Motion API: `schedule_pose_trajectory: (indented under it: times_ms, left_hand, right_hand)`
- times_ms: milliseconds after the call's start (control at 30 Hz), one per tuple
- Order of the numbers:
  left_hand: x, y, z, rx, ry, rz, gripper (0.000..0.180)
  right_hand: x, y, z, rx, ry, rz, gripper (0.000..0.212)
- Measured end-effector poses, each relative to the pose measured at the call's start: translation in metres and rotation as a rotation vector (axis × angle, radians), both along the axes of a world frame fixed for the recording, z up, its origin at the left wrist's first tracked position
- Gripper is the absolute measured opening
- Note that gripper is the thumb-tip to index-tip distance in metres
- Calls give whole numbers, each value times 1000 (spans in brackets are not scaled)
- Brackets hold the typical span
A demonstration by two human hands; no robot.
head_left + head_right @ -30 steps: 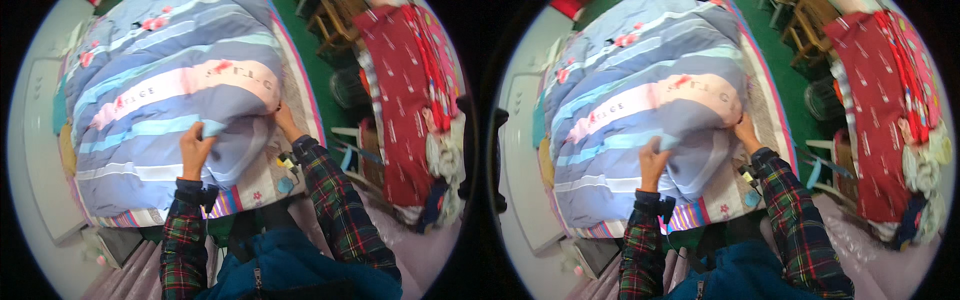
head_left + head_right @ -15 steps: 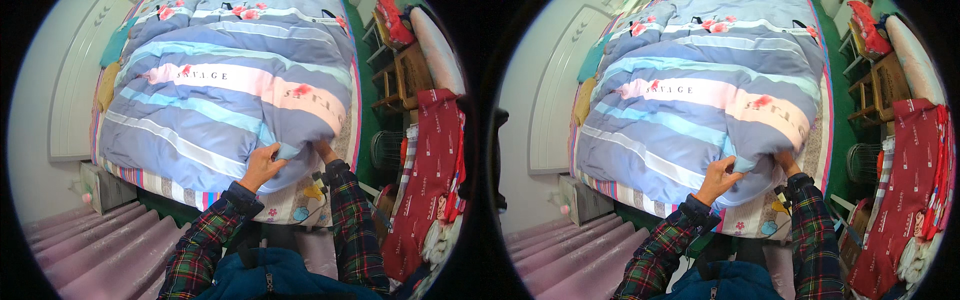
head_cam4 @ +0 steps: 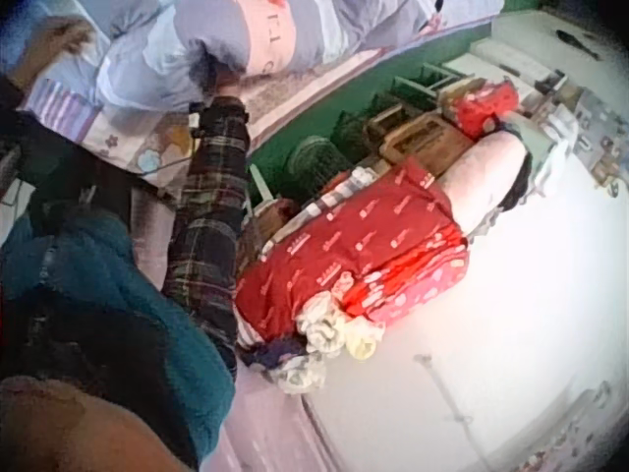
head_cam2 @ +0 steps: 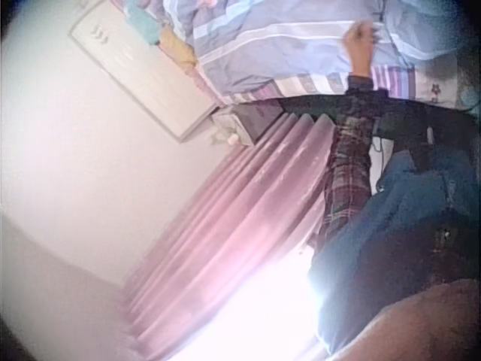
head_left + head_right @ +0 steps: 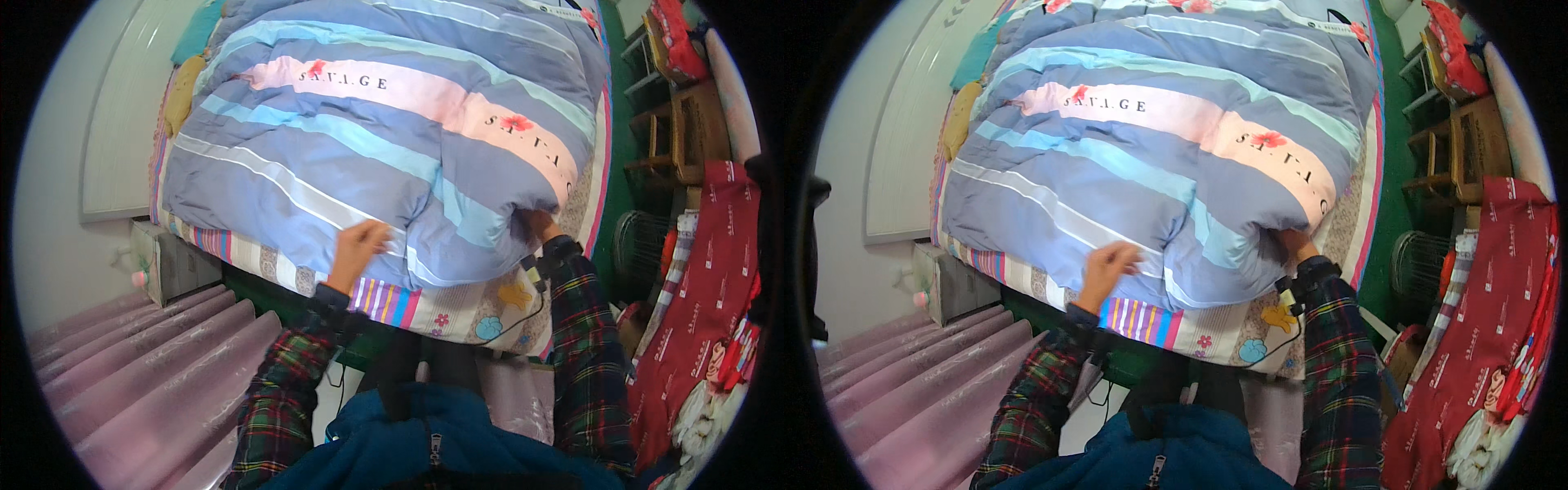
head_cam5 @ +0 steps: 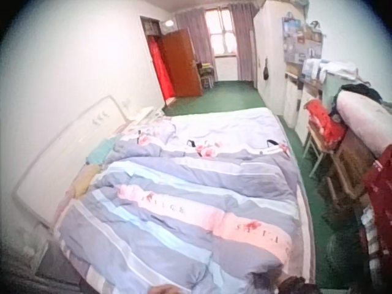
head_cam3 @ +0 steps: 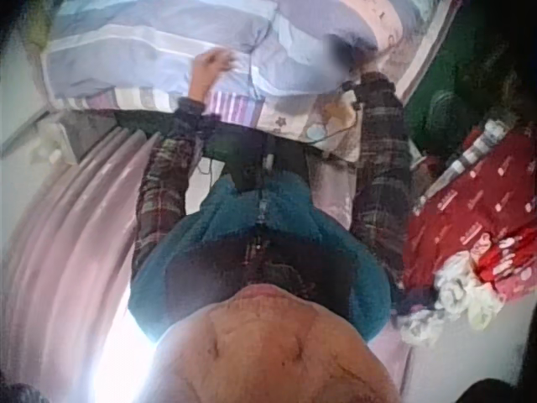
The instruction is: The person sweeps the floor with a broom and dustpan in a tiled room, then moves into a bedroom with a green floor and continues sweeping. After sweeping, the person folds a striped duvet on the bed.
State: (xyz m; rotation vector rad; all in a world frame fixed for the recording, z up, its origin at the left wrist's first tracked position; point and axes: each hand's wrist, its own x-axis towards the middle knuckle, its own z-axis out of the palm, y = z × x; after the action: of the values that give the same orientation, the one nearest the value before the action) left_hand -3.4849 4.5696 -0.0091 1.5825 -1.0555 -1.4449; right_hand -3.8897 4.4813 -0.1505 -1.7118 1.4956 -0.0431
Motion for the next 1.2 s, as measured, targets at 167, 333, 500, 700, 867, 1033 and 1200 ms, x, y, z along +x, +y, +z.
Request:
schedule_pose_trajectory:
  times_ms: [167,333,500,700,867,1033,1200]
  left_hand:
    - [134,18,-20,109,-357,251,21]
    - [197,-5,-21,-275,-999,-89,38]
    - [209,-75,-16,-475,-1121,-400,82]
    - [198,-163,-49,-445,-1230,-708,106]
    - [183,-191,-99,-389,-1202,-1209,118]
    - [182,-194,-131,-356,-1131,-1219,106]
    - [176,-188,-168,-604,-1175,-1079,64]
  right_hand:
    - [-56,-4,62,162,-398,-292,46]
    - [-72,17,133,201,-923,-936,44]
    - [-81,58,200,-150,-914,-1319,34]
    - [-52,115,261,-43,-671,-1344,46]
    - [5,125,244,184,-444,-1025,55]
    - [20,135,227,170,-5,-630,60]
    - [12,156,193,-55,220,-406,67]
